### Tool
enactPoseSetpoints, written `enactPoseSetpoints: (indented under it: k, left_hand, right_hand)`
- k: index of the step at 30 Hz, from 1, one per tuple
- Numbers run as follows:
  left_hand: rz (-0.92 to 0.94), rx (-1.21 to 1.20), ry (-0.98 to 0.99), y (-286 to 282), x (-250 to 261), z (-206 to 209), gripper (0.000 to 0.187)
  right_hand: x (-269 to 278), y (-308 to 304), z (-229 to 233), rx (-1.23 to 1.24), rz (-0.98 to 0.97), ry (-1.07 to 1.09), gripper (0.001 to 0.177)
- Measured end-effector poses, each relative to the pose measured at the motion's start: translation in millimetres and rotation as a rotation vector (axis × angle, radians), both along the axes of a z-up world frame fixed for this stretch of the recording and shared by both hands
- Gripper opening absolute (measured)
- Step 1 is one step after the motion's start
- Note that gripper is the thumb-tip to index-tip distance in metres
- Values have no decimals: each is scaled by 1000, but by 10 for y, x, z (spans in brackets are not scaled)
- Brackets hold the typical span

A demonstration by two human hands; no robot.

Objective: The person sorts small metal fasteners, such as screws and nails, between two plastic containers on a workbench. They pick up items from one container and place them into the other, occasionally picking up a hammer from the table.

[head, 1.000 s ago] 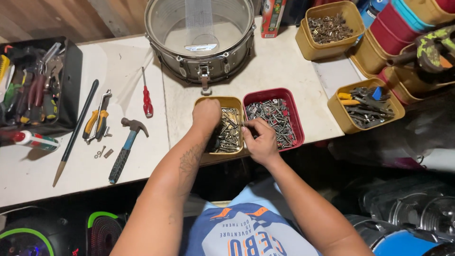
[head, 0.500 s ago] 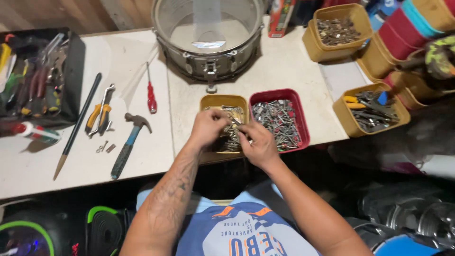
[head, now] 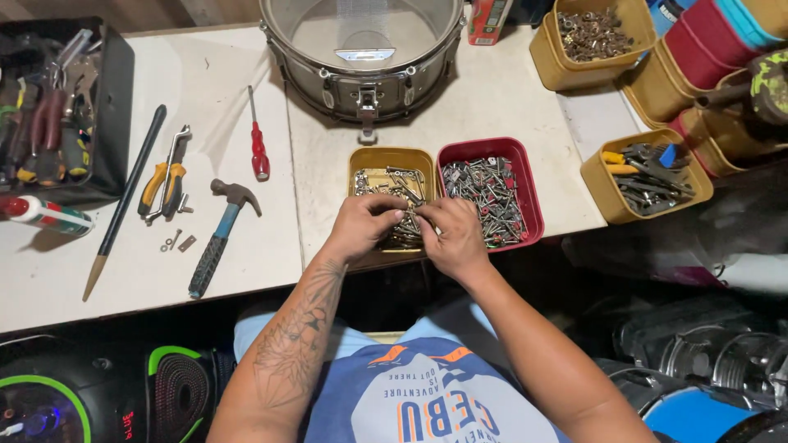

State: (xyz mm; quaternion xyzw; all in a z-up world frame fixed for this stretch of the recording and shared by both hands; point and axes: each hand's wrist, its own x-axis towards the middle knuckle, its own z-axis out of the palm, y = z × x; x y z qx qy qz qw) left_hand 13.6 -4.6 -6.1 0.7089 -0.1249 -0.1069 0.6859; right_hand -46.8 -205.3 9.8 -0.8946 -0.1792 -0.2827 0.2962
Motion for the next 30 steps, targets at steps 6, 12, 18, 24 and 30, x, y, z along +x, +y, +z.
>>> enactPoseSetpoints:
  k: [6, 12, 18, 24, 30]
  left_hand:
    - [15, 23, 25, 3, -32, 41, 21]
    - [-28, 1, 52, 5, -34, 44, 22]
    - [-31, 55, 13, 3, 1, -34, 19]
    - [0, 178, 6, -38, 8, -132, 20]
    - [-18, 243, -68, -78, 17, -272, 24]
  right_hand:
    - [-9, 26, 66, -13, 23, 35, 9]
    - [-17, 18, 76, 16, 35, 65, 9]
    - [-9, 6, 42, -22, 22, 16, 8]
    - [-1, 10, -22, -63, -10, -35, 8]
    - [29, -4, -19, -111, 40, -96, 7]
